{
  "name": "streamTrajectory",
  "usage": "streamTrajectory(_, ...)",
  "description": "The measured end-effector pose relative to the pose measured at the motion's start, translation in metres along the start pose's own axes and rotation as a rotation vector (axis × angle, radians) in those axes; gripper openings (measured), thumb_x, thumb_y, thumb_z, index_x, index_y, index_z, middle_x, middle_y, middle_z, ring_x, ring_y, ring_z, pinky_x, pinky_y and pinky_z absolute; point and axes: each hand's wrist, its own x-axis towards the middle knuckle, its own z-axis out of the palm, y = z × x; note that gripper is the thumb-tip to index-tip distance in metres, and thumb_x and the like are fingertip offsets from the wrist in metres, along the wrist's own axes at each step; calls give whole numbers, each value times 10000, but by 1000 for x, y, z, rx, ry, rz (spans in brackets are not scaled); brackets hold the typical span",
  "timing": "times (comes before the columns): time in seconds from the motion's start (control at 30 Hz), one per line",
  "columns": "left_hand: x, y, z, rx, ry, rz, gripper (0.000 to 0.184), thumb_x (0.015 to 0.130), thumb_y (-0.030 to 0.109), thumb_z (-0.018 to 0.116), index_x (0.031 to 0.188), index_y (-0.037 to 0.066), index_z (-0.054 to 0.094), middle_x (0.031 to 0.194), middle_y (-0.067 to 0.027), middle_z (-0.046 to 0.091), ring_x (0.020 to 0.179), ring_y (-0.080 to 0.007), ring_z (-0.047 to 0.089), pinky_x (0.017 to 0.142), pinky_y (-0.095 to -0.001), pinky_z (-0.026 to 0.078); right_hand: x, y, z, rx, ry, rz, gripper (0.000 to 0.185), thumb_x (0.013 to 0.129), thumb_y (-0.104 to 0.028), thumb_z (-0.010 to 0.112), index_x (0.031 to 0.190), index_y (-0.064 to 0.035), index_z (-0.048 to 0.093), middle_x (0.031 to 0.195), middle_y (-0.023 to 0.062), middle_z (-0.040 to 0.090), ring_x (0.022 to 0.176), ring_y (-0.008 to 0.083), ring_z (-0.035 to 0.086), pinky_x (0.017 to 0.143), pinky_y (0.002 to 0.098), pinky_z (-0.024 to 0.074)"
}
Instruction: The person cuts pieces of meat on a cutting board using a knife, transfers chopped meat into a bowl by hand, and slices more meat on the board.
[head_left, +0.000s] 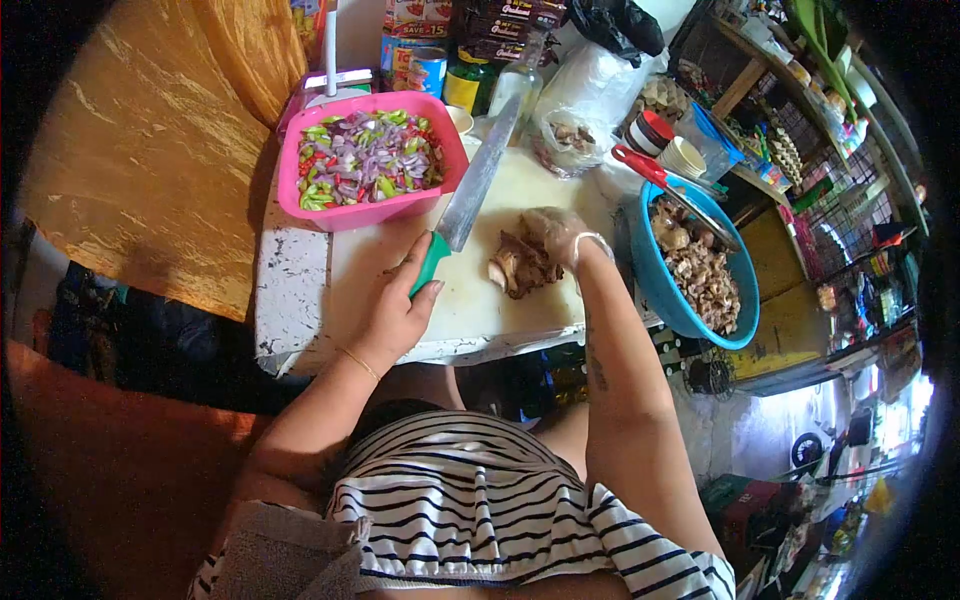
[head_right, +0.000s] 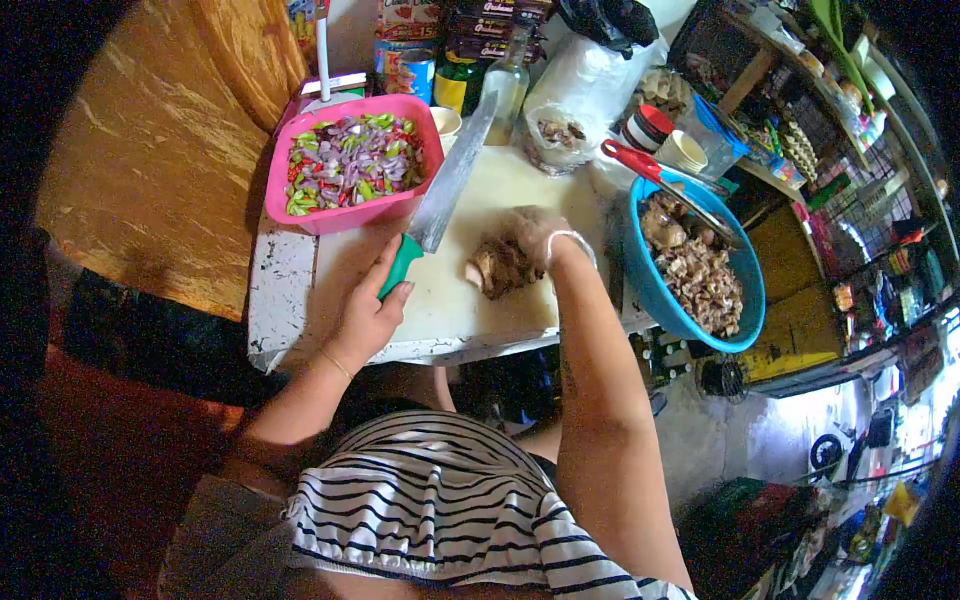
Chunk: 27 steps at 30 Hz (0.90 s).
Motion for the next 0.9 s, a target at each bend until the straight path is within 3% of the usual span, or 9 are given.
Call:
streamTrajectory(0.03, -1, -2, 0, 10, -12, -3, 664, 951, 37, 631, 1561, 53, 369, 1442, -226, 558, 1318, -284, 561, 1105, -355, 409, -3, -2, 2, 101, -47, 15, 494, 1006, -448, 545, 1279, -52, 664, 1314, 226, 642, 1187, 401, 630, 1009, 463, 484)
streamTrajectory(0.17, -5, 5, -6, 242, -86, 102, 678, 928, 54, 641, 1557, 92, 389, 1314, -272, 618, 1146, -403, 642, 992, -432, 496, -53, -35, 18, -188, 320, -155, 384, 932, -384, 648, 1144, -70, 710, 1137, 214, 688, 1098, 411, 618, 987, 483, 472)
streamTrajectory(0.27, -1, 45, -20, 462, -328, -59, 685, 917, 83, 644, 1554, 114, 394, 1124, -279, 651, 970, -456, 637, 862, -502, 516, -73, -48, 41, -208, 486, -77, 395, 948, -381, 619, 1156, -51, 678, 1156, 203, 673, 1143, 407, 591, 994, 468, 462)
streamTrajectory(0.37, 6, 67, -27, 620, -470, -48, 690, 926, 116, 638, 1564, 130, 377, 977, -261, 633, 866, -445, 624, 795, -534, 503, -67, -52, 49, -203, 454, -68, 355, 936, -337, 617, 1165, -71, 668, 1190, 182, 664, 1167, 409, 562, 1013, 484, 444)
streamTrajectory(0.67, 63, 39, 23, 600, -447, 65, 652, 933, 77, 603, 1546, 92, 381, 993, -276, 635, 920, -449, 630, 857, -515, 509, -57, -34, 59, -180, 481, -223, 370, 879, -311, 654, 1177, -92, 667, 1157, 173, 669, 1118, 411, 590, 991, 505, 471)
streamTrajectory(0.77, 79, 21, 28, 504, -359, 253, 623, 932, 76, 580, 1532, 98, 415, 957, -275, 640, 884, -445, 639, 826, -521, 516, -57, -23, 61, -112, 553, -287, 349, 877, -279, 671, 1168, -86, 663, 1185, 194, 642, 1110, 428, 586, 988, 507, 469)
streamTrajectory(0.9, 45, 51, -5, 560, -362, 161, 646, 923, 99, 625, 1535, 136, 421, 969, -265, 642, 896, -446, 634, 817, -515, 512, -62, -28, 65, -38, 699, -249, 298, 872, -205, 683, 1132, -64, 642, 1148, 216, 627, 1076, 444, 581, 959, 519, 462)
